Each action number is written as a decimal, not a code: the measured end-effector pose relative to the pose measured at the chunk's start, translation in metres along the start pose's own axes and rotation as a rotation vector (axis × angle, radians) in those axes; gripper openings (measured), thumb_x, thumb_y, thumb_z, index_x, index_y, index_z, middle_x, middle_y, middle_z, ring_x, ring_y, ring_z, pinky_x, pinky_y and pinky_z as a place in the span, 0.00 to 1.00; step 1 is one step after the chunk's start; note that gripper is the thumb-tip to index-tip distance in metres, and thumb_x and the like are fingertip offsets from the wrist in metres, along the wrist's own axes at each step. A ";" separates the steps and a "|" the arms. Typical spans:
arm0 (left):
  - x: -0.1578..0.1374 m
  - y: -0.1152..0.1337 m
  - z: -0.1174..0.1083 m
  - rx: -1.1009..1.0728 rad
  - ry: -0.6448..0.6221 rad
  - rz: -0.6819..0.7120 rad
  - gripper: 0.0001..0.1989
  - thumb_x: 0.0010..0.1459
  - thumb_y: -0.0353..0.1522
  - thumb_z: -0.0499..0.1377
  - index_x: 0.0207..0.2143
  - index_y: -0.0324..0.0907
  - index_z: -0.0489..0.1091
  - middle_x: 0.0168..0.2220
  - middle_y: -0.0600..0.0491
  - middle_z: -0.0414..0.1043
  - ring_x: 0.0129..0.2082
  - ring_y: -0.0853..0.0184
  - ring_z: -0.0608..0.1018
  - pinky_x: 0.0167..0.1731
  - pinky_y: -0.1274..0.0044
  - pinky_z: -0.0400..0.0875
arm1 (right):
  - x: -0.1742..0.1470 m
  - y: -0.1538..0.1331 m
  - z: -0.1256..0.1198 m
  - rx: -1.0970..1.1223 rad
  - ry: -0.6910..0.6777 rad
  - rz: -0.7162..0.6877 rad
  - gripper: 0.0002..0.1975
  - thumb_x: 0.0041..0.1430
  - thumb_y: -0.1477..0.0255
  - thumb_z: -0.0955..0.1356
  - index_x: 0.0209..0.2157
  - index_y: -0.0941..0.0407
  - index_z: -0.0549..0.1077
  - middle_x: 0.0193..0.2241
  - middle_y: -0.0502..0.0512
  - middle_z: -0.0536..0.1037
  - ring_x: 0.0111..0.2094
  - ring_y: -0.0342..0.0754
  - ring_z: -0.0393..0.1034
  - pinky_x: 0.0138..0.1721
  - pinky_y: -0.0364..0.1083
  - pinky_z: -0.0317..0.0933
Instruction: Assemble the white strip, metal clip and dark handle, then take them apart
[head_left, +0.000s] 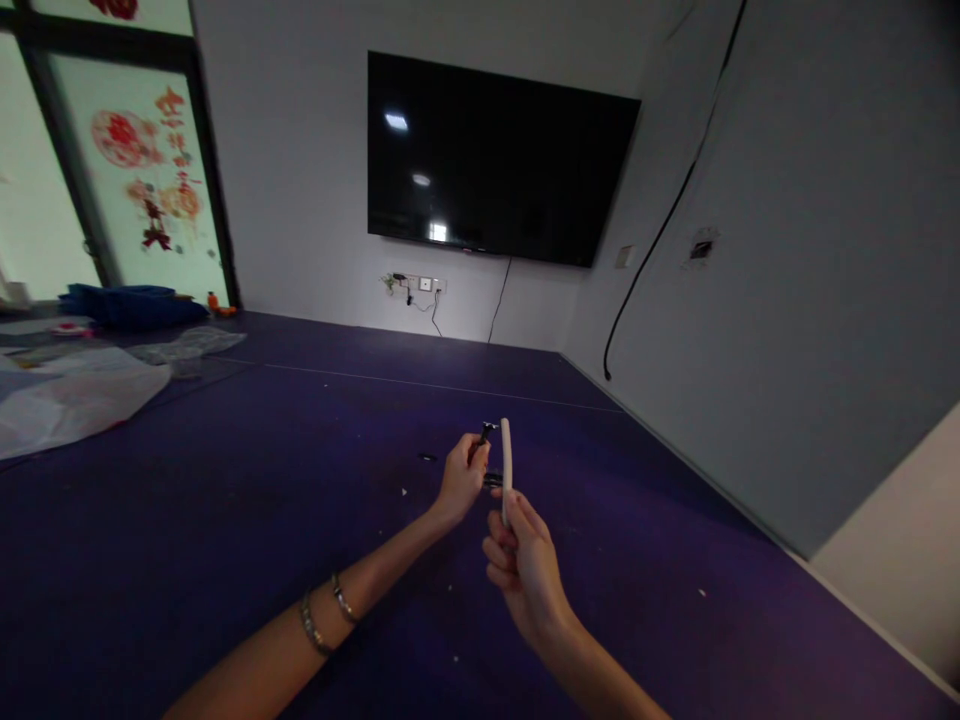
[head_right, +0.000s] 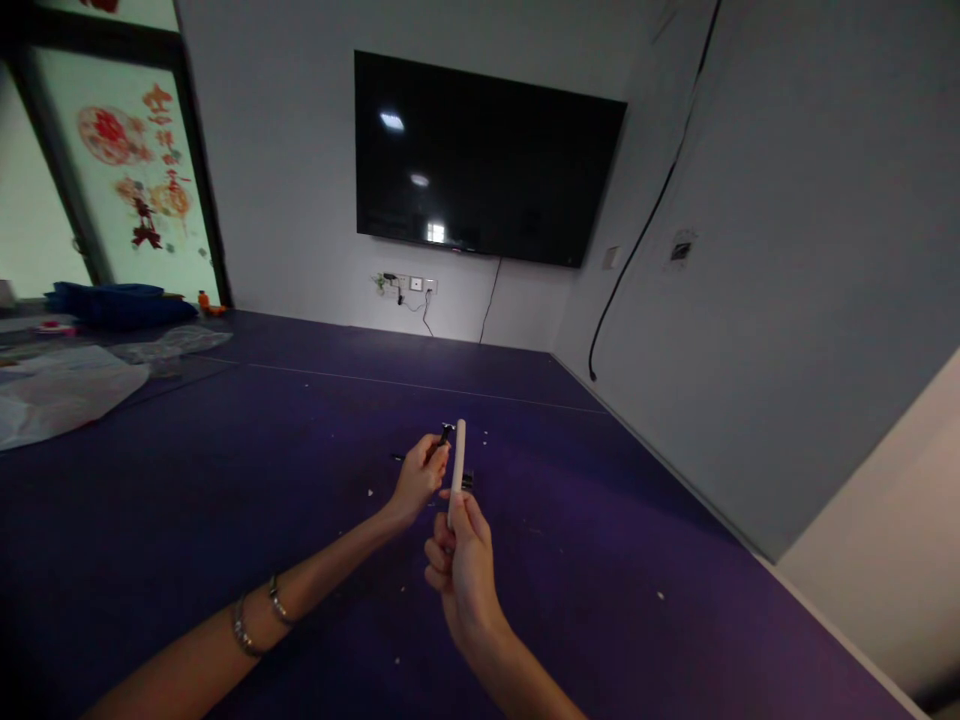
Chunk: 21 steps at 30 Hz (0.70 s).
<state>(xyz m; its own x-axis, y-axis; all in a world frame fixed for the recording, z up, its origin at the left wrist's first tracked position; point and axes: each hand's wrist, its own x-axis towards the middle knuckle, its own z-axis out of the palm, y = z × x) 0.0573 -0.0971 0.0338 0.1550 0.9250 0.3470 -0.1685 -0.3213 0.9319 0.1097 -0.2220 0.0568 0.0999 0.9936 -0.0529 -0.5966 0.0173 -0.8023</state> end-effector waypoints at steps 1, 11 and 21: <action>0.001 -0.001 -0.001 -0.014 -0.009 -0.012 0.09 0.54 0.37 0.52 0.29 0.40 0.61 0.16 0.63 0.55 0.13 0.79 0.58 0.14 0.85 0.53 | 0.002 -0.005 0.001 -0.007 -0.007 -0.038 0.17 0.48 0.57 0.68 0.34 0.53 0.64 0.15 0.38 0.50 0.13 0.33 0.36 0.13 0.36 0.29; 0.006 0.000 -0.005 -0.102 -0.036 -0.102 0.14 0.53 0.43 0.52 0.27 0.41 0.58 0.14 0.64 0.55 0.08 0.80 0.56 0.09 0.86 0.47 | 0.067 -0.083 -0.005 -0.231 0.010 -0.479 0.11 0.49 0.62 0.68 0.31 0.54 0.68 0.19 0.43 0.63 0.14 0.34 0.53 0.14 0.37 0.47; 0.013 0.005 -0.016 -0.038 -0.087 0.064 0.12 0.51 0.39 0.56 0.33 0.39 0.66 0.17 0.61 0.55 0.16 0.77 0.57 0.16 0.83 0.51 | 0.090 -0.119 -0.051 -0.999 -0.112 -0.472 0.14 0.50 0.62 0.67 0.29 0.59 0.77 0.17 0.48 0.66 0.18 0.38 0.55 0.19 0.40 0.47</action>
<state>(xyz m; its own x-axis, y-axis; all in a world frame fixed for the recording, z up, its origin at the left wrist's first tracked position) 0.0425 -0.0828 0.0412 0.2267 0.8812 0.4149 -0.2173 -0.3694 0.9035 0.2302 -0.1408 0.1177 0.0453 0.9165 0.3975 0.3970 0.3486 -0.8490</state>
